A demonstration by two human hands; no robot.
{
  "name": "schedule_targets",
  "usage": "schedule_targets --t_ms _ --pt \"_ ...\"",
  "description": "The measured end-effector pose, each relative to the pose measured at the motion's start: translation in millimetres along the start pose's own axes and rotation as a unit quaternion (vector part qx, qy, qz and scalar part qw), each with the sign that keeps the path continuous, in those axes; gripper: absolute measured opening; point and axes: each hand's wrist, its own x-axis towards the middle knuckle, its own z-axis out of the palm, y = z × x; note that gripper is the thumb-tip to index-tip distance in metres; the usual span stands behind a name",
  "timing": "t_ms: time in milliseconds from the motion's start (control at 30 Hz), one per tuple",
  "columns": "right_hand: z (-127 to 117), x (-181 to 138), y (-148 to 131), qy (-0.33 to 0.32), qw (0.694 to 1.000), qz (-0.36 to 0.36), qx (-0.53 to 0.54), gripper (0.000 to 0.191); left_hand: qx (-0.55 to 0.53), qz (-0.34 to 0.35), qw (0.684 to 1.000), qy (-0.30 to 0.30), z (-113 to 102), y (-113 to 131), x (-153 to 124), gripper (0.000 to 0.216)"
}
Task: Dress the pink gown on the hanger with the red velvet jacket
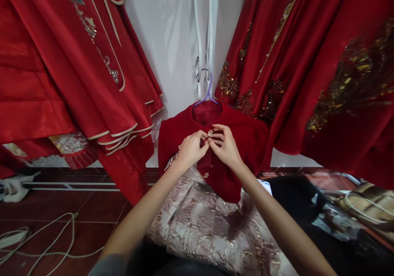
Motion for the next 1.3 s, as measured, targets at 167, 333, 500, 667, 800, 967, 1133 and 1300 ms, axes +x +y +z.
schedule_targets --t_ms 167,333,500,667,800,967,1133,1300 --pt "29.4 -69.4 17.2 0.083 0.992 0.075 -0.059 0.051 -0.236 -0.085 0.968 -0.020 15.5 -22.1 -35.5 0.037" --pt "24.9 -85.9 30.4 -0.001 0.982 0.187 -0.039 0.031 -0.353 -0.123 0.920 -0.118 17.1 -45.1 -65.7 0.050" --pt "-3.7 -68.1 -25.4 -0.068 0.982 0.173 0.039 0.016 -0.416 -0.168 0.883 -0.136 14.7 -50.7 -73.7 0.054" --pt "1.4 -77.7 -59.2 -0.116 0.987 0.112 0.020 0.021 -0.476 -0.194 0.849 -0.123 13.8 -40.3 -79.5 0.056" --pt "17.0 -86.3 -42.3 -0.169 0.983 0.071 0.005 0.041 -0.525 -0.227 0.807 -0.146 -1.6 -30.0 -84.0 0.061" --pt "25.9 -87.7 -24.7 -0.143 0.987 0.071 0.000 0.035 -0.464 -0.251 0.842 -0.111 -26.7 -30.8 -79.4 0.052" --pt "26.7 -85.4 -19.6 -0.101 0.991 0.089 0.006 0.018 -0.412 -0.239 0.869 -0.138 -30.3 -34.6 -78.1 0.036" --pt "27.8 -84.6 -21.7 -0.084 0.988 0.119 0.045 0.021 -0.344 -0.202 0.907 -0.138 -22.9 -25.2 -82.1 0.023"
